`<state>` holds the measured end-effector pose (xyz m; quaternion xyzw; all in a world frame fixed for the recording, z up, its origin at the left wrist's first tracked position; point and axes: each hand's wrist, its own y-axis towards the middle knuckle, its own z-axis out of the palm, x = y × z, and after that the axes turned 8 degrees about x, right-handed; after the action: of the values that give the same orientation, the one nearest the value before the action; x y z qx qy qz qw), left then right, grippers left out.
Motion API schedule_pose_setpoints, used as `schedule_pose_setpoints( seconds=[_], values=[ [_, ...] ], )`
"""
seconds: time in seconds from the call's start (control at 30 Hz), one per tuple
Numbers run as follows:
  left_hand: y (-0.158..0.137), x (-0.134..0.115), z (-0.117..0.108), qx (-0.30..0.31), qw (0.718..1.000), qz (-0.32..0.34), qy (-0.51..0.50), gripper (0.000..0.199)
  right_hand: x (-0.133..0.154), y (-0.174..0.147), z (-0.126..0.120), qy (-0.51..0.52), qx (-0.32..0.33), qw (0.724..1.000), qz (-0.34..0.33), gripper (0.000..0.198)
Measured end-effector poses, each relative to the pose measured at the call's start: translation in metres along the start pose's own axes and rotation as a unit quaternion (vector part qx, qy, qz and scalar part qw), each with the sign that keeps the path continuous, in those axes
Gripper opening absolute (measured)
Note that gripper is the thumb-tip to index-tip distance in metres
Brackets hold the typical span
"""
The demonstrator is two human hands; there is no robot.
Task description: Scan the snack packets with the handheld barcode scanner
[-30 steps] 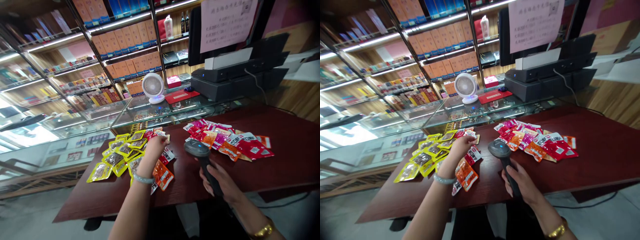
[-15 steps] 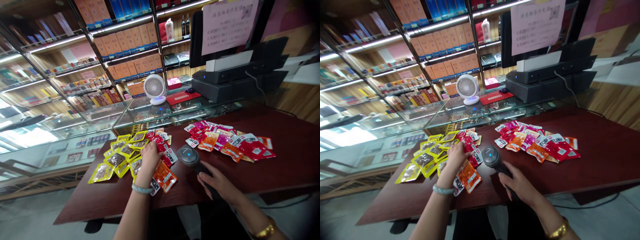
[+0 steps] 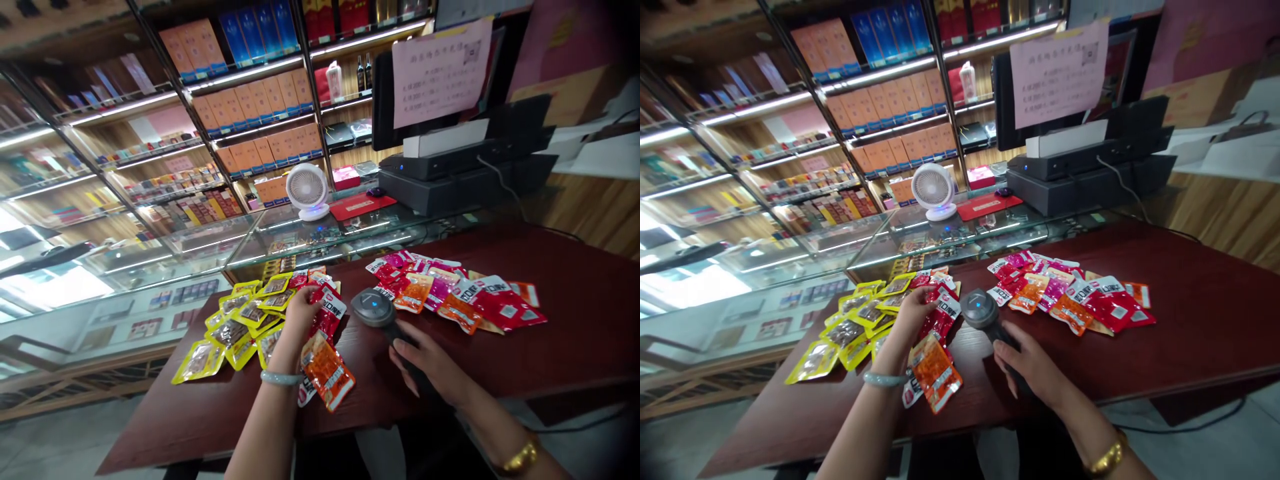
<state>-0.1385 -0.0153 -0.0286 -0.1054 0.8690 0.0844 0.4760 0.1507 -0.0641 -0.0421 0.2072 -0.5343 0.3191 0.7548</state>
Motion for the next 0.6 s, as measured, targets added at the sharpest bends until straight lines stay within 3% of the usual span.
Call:
schedule_pose_setpoints(
  seconds=[0.17,0.33,0.6],
  values=[
    [0.005,-0.004,0.006,0.053,0.987,-0.018,-0.153,0.04,0.0,0.002,-0.002,0.0,0.001,1.0,-0.004,0.047],
    [0.015,-0.012,0.011,-0.004,0.992,-0.02,-0.122,0.041,0.003,0.01,-0.001,0.016,0.013,1.0,-0.021,0.05],
    [0.024,-0.044,0.03,0.034,0.995,0.065,-0.074,0.032,0.018,0.028,0.007,0.071,0.014,0.995,-0.062,0.034]
  ],
)
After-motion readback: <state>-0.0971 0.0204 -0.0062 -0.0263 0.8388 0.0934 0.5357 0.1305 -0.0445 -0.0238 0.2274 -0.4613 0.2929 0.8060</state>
